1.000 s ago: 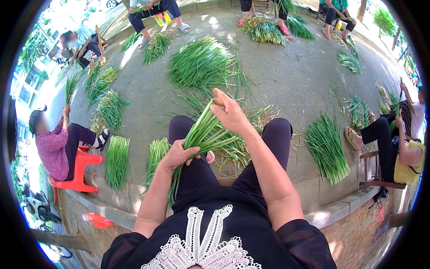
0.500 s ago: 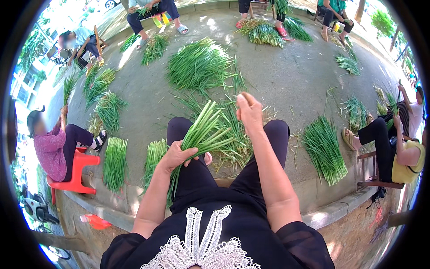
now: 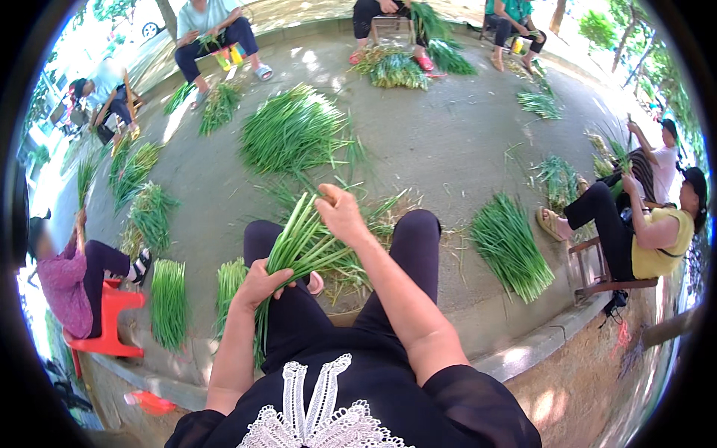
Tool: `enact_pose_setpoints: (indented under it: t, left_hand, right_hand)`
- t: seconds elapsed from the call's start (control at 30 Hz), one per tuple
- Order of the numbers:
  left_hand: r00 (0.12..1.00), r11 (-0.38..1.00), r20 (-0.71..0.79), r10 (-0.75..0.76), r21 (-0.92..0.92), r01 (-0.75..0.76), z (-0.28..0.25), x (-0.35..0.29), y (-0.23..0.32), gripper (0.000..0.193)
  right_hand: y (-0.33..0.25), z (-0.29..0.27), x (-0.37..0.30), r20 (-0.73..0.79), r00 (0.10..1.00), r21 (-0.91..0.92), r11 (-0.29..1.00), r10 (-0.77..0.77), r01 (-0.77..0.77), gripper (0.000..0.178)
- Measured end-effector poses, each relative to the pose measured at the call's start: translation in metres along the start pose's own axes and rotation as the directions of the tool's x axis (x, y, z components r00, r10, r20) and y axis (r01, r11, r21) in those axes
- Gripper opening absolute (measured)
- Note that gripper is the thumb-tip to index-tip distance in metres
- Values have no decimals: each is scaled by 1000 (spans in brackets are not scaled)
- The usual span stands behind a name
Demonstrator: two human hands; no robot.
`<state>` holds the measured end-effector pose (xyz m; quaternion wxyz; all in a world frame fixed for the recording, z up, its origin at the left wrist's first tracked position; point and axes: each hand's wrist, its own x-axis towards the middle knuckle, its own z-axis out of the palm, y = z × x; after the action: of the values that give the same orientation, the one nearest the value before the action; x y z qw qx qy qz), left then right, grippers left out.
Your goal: The person strips individual leaves or outer layers from a bunch of green stalks and gathers the processed stalks into a bundle held in one hand.
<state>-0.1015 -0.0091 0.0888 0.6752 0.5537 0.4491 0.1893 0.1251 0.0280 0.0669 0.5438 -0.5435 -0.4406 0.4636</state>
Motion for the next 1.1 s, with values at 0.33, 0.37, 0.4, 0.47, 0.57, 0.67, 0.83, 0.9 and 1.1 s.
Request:
enact_pose_setpoints:
  t: [0.33, 0.37, 0.4, 0.47, 0.57, 0.67, 0.83, 0.9, 1.1]
  left_hand:
    - [996, 995, 51, 72, -70, -68, 0, -5, 10, 19]
    - [996, 995, 53, 66, -80, -62, -1, -4, 7, 21]
    - [996, 994, 58, 65, -92, -60, -3, -2, 3, 22]
    - [996, 993, 58, 63, -103, -56, -4, -1, 0, 23]
    - [997, 991, 53, 62, -118, -55, -3, -3, 4, 23]
    - [997, 992, 46, 59, -117, -53, -3, -3, 5, 24]
    - [997, 991, 42, 63, -118, -58, -6, -2, 0, 24]
    - [998, 992, 41, 57, -118, -52, -6, -2, 1, 23]
    - [998, 990, 51, 45, -133, -38, -5, -1, 0, 22]
  right_hand:
    - [17, -57, -6, -356, 932, 144, 989, 68, -18, 33]
    - [19, -65, -6, -432, 896, 236, 972, 99, 6, 38]
    - [21, -74, -5, -467, 876, 282, 959, 119, 20, 41]
    - [21, -84, -8, -496, 855, 335, 942, 149, 31, 42]
    - [24, -78, -10, -454, 881, 314, 949, 137, 14, 44]
    - [26, -63, -11, -379, 914, 274, 961, 143, -36, 44]
    - [15, -42, -19, -264, 950, 209, 972, 165, -110, 39]
    - [10, -33, -22, -268, 951, 196, 975, 154, -102, 38]
    - [14, -39, -12, -95, 994, -2, 999, 52, -52, 31]
